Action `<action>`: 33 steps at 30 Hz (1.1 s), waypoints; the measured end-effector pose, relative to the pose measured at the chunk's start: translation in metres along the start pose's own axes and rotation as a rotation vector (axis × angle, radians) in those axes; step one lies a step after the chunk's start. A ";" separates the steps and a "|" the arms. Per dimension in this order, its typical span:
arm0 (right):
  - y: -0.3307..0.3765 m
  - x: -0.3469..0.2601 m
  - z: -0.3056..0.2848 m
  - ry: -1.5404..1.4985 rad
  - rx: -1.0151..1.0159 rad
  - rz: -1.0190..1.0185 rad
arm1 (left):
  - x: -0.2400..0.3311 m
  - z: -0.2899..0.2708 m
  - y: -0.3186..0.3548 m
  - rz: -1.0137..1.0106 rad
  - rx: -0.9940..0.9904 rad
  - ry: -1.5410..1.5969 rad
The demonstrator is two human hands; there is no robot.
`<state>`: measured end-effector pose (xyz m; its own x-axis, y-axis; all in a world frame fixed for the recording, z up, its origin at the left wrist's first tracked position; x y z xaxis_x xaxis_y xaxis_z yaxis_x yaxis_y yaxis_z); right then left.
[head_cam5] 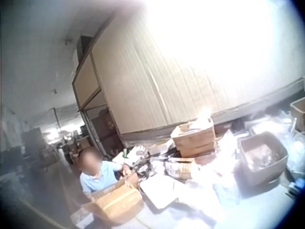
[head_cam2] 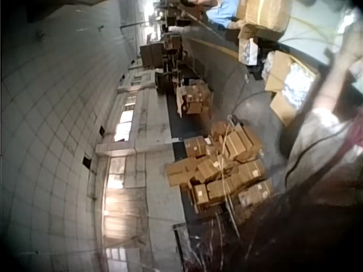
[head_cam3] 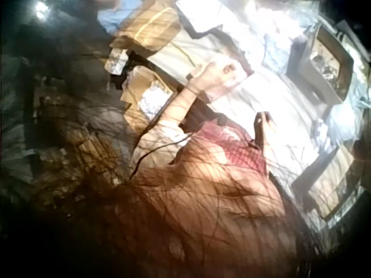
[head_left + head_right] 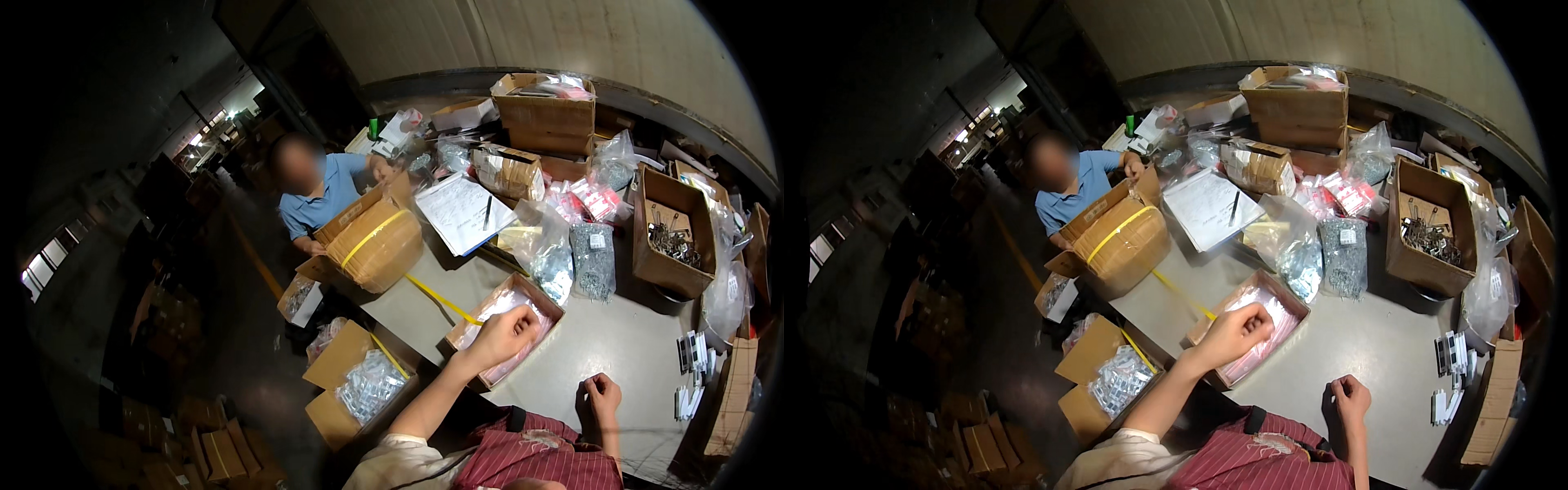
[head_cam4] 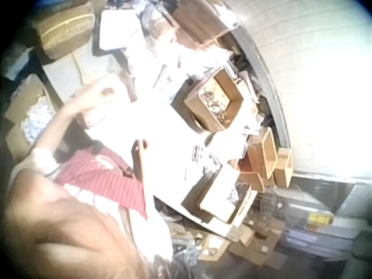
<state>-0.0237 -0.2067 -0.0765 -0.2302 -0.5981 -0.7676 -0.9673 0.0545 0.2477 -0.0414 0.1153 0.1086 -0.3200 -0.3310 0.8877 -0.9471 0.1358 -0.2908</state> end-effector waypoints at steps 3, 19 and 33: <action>-0.003 0.014 0.008 -0.070 0.064 -0.080 | -0.092 0.018 -0.005 -0.176 -0.039 -0.409; -0.001 0.019 0.006 -0.250 0.052 -0.181 | -0.147 0.029 0.008 -0.205 -0.033 -0.649; -0.008 0.029 0.010 -0.228 0.085 -0.231 | -0.110 0.041 0.017 -0.080 0.075 -0.488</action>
<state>-0.0234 -0.2164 -0.1070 -0.0127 -0.4086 -0.9126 -0.9999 0.0110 0.0090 -0.0237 0.1156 -0.0084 -0.2029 -0.7384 0.6432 -0.9626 0.0301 -0.2691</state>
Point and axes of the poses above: each hand's wrist, its own y-axis away from the middle knuckle, its own z-axis out of the palm, x = y × z, the point moved 1 cm from there along -y, towards the middle knuckle, and after that the axes turned 15 degrees about z, right-handed, at the moved point
